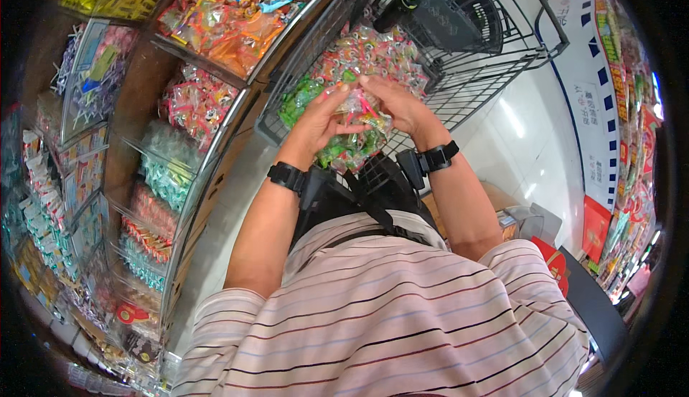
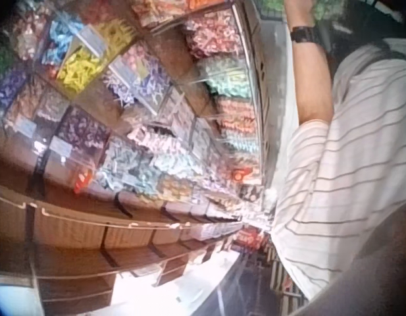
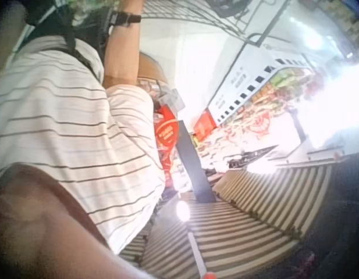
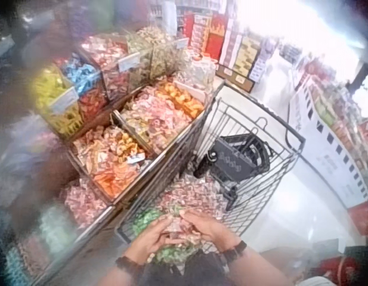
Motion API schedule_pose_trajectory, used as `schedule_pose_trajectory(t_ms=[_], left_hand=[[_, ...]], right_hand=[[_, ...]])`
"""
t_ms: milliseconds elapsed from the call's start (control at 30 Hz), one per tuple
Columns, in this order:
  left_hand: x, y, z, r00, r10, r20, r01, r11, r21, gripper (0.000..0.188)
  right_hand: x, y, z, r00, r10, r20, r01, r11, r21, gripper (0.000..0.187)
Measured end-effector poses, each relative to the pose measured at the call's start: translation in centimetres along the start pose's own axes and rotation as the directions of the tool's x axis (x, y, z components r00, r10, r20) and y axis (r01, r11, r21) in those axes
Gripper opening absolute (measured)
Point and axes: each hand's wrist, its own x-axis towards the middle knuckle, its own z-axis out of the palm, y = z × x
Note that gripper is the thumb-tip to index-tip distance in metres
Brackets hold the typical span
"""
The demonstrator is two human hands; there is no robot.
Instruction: The person takes bags of candy from a pile in a shopping cart and places them into various bins on a display shelf by hand.
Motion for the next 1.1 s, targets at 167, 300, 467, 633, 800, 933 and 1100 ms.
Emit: schedule_pose_trajectory(t_ms=[167, 300, 467, 633, 800, 933, 1100], left_hand=[[-2.9, 0.2, -1.6, 0.998, 0.053, 0.015, -0.050, 0.982, -0.180, 0.036], [-4.0, 0.1, -3.5, 0.992, 0.118, -0.035, -0.123, 0.962, -0.244, 0.034], [-5.6, 0.9, -3.7, 0.983, 0.182, -0.036, -0.185, 0.936, -0.300, 0.037], [-7.6, 1.9, -4.1, 0.969, 0.245, -0.043, -0.244, 0.903, -0.355, 0.041], [-9.6, 2.0, -5.7, 0.972, 0.235, -0.007, -0.219, 0.898, -0.382, 0.048], [-11.7, 2.4, -6.3, 0.963, 0.265, -0.038, -0.259, 0.881, -0.396, 0.046], [-14.0, 3.5, -9.6, 0.921, 0.352, -0.167, -0.389, 0.839, -0.381, 0.046]], right_hand=[[-0.7, -0.5, 1.9, 0.991, 0.107, 0.083, -0.119, 0.979, 0.163, 0.041], [-3.0, -3.0, 5.8, 0.989, 0.032, 0.146, -0.053, 0.989, 0.138, 0.040], [-2.4, -2.8, 6.7, 0.987, 0.006, 0.158, -0.044, 0.971, 0.235, 0.046], [-1.7, -2.5, 8.2, 0.990, -0.045, 0.135, 0.004, 0.956, 0.294, 0.052], [-1.8, -2.5, 10.9, 0.987, -0.045, 0.154, 0.001, 0.963, 0.270, 0.054], [-1.0, -2.6, 13.3, 0.987, 0.024, 0.159, -0.057, 0.976, 0.209, 0.038], [2.0, -2.7, 17.9, 0.965, 0.013, 0.261, -0.063, 0.981, 0.183, 0.029]])
